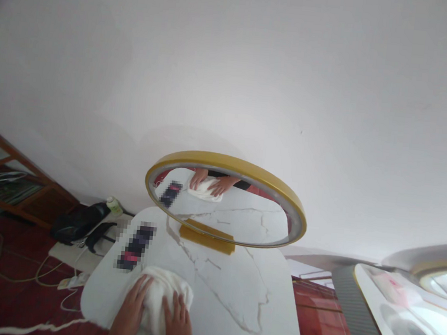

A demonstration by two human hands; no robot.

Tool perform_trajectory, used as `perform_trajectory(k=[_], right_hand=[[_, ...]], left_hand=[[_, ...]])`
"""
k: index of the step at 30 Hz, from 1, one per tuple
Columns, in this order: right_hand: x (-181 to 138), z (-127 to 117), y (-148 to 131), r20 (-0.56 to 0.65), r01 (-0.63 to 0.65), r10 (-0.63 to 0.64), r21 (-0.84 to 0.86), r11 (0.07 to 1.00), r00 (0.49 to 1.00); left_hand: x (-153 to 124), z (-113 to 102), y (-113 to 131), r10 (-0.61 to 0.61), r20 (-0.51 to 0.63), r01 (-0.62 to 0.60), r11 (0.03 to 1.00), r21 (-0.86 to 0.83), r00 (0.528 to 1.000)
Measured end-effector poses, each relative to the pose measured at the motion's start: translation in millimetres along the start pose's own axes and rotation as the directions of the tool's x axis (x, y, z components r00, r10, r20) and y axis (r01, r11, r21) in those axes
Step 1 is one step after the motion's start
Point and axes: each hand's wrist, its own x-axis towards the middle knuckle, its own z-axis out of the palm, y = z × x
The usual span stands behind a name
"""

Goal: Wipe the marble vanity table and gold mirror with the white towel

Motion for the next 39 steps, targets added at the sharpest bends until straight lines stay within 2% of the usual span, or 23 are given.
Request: perform_trajectory(k=[4,8,13,18,24,31,39], right_hand=[[17.0,12.6,-3.2,0.016,-0.081,0.08,0.046,0.996,0.997],[36.8,19.4,-9.3,0.046,-0.106,0.102,0.091,0.99,0.994],[52.9,6.4,-19.5,-0.077,-0.147,0.164,0.184,0.972,0.984],[76.2,-7.9,-18.9,-0.226,-0.089,0.162,0.302,0.949,0.961],[107.1,-14.8,-11.2,-0.312,-0.079,0.183,0.319,0.945,0.932],[123.4,-20.8,-8.5,-0.373,-0.083,0.204,0.317,0.945,0.905],[120.3,-26.8,-12.2,-0.321,-0.126,0.225,0.3,0.946,0.92]], left_hand=[[26.5,-4.0,15.4,-0.016,-0.092,0.014,1.0,-0.026,0.996],[55.1,-3.5,23.1,-0.058,-0.095,0.055,0.998,-0.024,0.994],[90.2,-1.9,28.2,-0.069,-0.051,0.069,0.998,-0.007,0.996],[126.8,-5.6,34.8,-0.073,-0.027,0.075,0.993,0.093,0.997],[164.7,-12.6,38.5,-0.071,-0.013,0.072,0.988,0.134,0.997],[184.3,-11.2,35.4,-0.066,0.006,0.064,0.988,0.137,0.998],[181.6,-20.5,35.3,-0.037,0.017,0.034,0.989,0.146,0.999]])
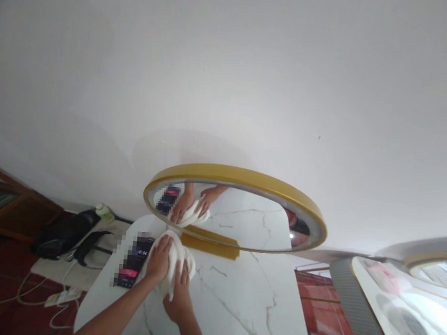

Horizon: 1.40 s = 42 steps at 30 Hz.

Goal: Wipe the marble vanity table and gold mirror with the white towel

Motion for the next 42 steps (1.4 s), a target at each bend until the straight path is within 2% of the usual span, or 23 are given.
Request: perform_trajectory(k=[3,7,11,14,19,23,25,30,36,38,42], right_hand=[[-4.6,-3.6,-0.3,0.016,-0.008,0.008,-0.011,1.0,1.0],[-18.7,-8.4,3.6,-0.027,-0.038,0.038,-0.008,0.999,0.999],[-44.7,-8.5,13.8,-0.097,-0.054,0.05,-0.042,0.998,0.994],[-68.5,-6.8,23.9,-0.098,-0.083,0.073,-0.092,0.992,0.992],[-105.5,-6.3,37.9,0.03,-0.092,0.098,-0.162,0.983,0.995],[-123.3,-5.2,40.4,0.172,-0.074,0.102,-0.163,0.984,0.98],[-127.0,-4.1,38.0,0.169,-0.079,0.105,-0.152,0.985,0.98],[-128.1,-8.2,27.8,0.13,-0.058,0.078,-0.148,0.987,0.988],[-132.8,-22.5,30.2,0.15,0.008,0.018,-0.165,0.986,0.988],[-136.6,-26.0,38.4,0.156,0.006,0.022,-0.179,0.984,0.987],[-146.2,-31.7,62.9,0.164,-0.024,0.06,-0.212,0.977,0.985]], left_hand=[[-5.0,-5.8,-1.2,0.045,-0.027,-0.044,0.999,0.027,0.999],[-21.9,-10.8,-2.9,0.124,-0.064,-0.118,0.989,0.085,0.99],[-54.3,-9.9,-5.1,0.198,-0.073,-0.19,0.976,0.107,0.977],[-87.2,-3.9,-13.9,0.268,-0.075,-0.26,0.961,0.099,0.961],[-144.6,9.0,-51.8,0.463,-0.068,-0.461,0.886,0.046,0.884],[-170.9,13.3,-81.8,0.598,-0.028,-0.597,0.802,0.033,0.801],[-174.1,12.8,-87.2,0.615,0.029,-0.615,0.788,0.023,0.788],[-168.8,8.6,-77.4,0.554,0.157,-0.561,0.828,0.001,0.817],[-166.7,-0.1,-60.9,0.531,0.222,-0.536,0.843,-0.039,0.818],[-165.9,-3.7,-54.4,0.549,0.242,-0.55,0.832,-0.068,0.8],[-162.3,-5.4,-35.2,0.618,0.282,-0.607,0.783,-0.136,0.734]])
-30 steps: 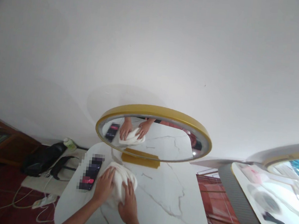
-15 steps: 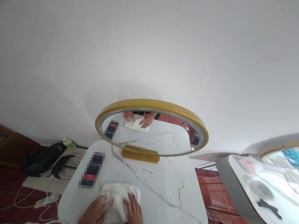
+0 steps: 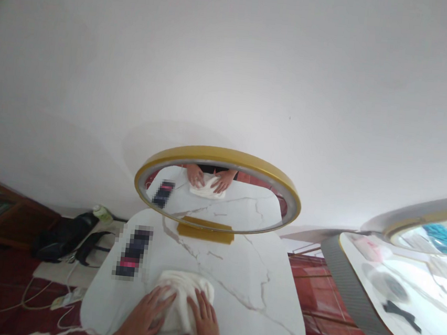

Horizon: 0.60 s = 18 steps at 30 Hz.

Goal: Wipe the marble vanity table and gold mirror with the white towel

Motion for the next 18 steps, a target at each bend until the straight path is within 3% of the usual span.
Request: perform_trajectory(k=[4,9,18], right_hand=[[-4.5,-3.9,21.9,-0.019,-0.024,0.024,-0.012,1.0,1.0],[3.6,-24.1,33.5,-0.098,-0.012,0.011,-0.015,1.0,0.995],[42.8,-58.4,45.3,-0.142,-0.058,0.057,-0.005,0.998,0.988]], left_hand=[[21.1,6.7,16.6,-0.028,-0.007,0.028,0.999,0.019,1.0],[49.0,14.6,35.4,-0.147,-0.018,0.148,0.988,0.048,0.989],[102.7,-9.6,44.1,-0.28,0.034,0.279,0.96,0.032,0.959]])
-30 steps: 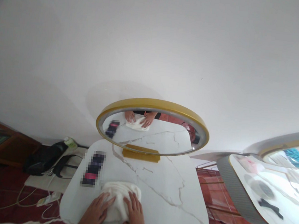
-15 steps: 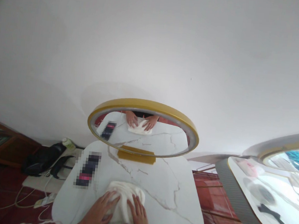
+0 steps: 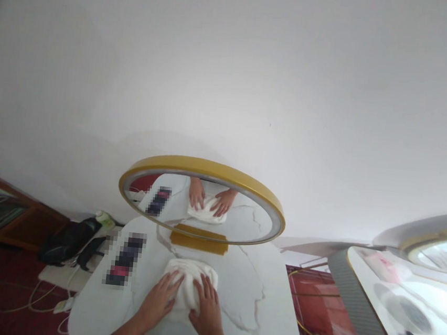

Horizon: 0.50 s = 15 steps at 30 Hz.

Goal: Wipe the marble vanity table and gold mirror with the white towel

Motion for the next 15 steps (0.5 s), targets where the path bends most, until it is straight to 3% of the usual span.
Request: perform_trajectory(k=[7,15], right_hand=[[27.6,-14.9,6.6,-0.011,0.012,-0.012,0.016,1.0,1.0],[26.5,-17.2,4.9,-0.036,0.037,-0.035,0.046,0.998,0.999]], left_hand=[[26.3,-12.4,4.0,-0.02,-0.014,0.02,1.0,-0.017,1.0],[23.7,-10.4,6.5,-0.019,-0.061,0.018,1.0,-0.014,0.998]])
